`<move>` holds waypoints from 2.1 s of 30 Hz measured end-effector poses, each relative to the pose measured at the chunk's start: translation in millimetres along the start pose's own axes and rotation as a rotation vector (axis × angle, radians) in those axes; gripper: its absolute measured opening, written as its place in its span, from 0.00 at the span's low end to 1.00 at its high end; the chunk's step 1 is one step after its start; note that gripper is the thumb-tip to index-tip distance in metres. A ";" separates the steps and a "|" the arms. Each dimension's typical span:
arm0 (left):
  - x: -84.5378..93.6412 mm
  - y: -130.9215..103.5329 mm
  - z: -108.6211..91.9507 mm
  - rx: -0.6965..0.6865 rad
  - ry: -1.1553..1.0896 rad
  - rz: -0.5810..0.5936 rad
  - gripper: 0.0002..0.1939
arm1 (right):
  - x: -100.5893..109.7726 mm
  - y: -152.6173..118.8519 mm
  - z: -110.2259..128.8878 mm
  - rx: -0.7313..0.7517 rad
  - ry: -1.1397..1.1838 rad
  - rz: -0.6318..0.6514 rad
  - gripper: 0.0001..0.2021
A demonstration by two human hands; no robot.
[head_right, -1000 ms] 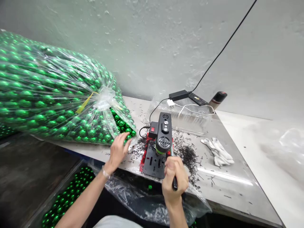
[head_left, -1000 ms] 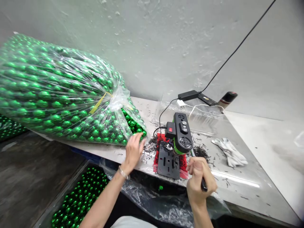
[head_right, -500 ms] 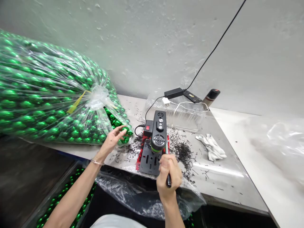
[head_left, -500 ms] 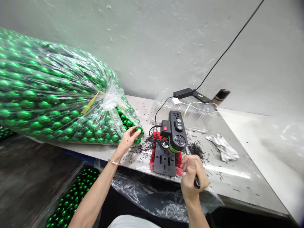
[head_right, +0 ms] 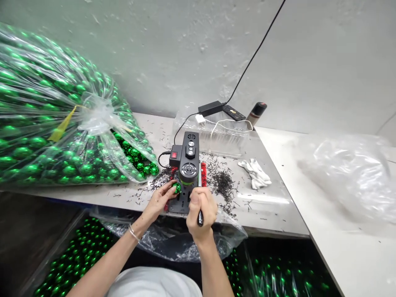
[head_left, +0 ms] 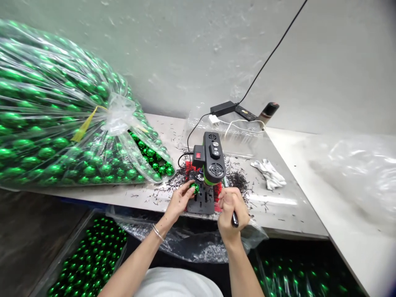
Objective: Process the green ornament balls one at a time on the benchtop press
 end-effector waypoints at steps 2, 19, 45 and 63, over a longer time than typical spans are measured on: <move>-2.6 0.6 -2.6 -0.103 0.187 -0.019 0.22 | 0.1 0.2 0.6 0.002 0.003 0.001 0.15; -25.2 -9.3 -10.2 -0.665 0.891 -0.077 0.14 | -0.2 -9.8 -5.3 -0.011 0.003 0.019 0.15; -19.9 -15.1 -12.4 -0.613 0.807 -0.115 0.16 | 2.9 -12.8 -15.0 -0.007 0.002 0.001 0.15; 61.0 7.3 -71.4 -0.602 1.268 -0.369 0.14 | 2.4 0.0 -4.2 -0.048 0.005 -0.042 0.16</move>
Point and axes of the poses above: each hand's wrist, its own y-axis towards the middle knuckle, its own x-axis out of the back of the hand, z = x × y, the point moved 7 cm from there along y, towards the middle knuckle, and after that the axes turned 4 degrees about z, right-handed, at the moved point
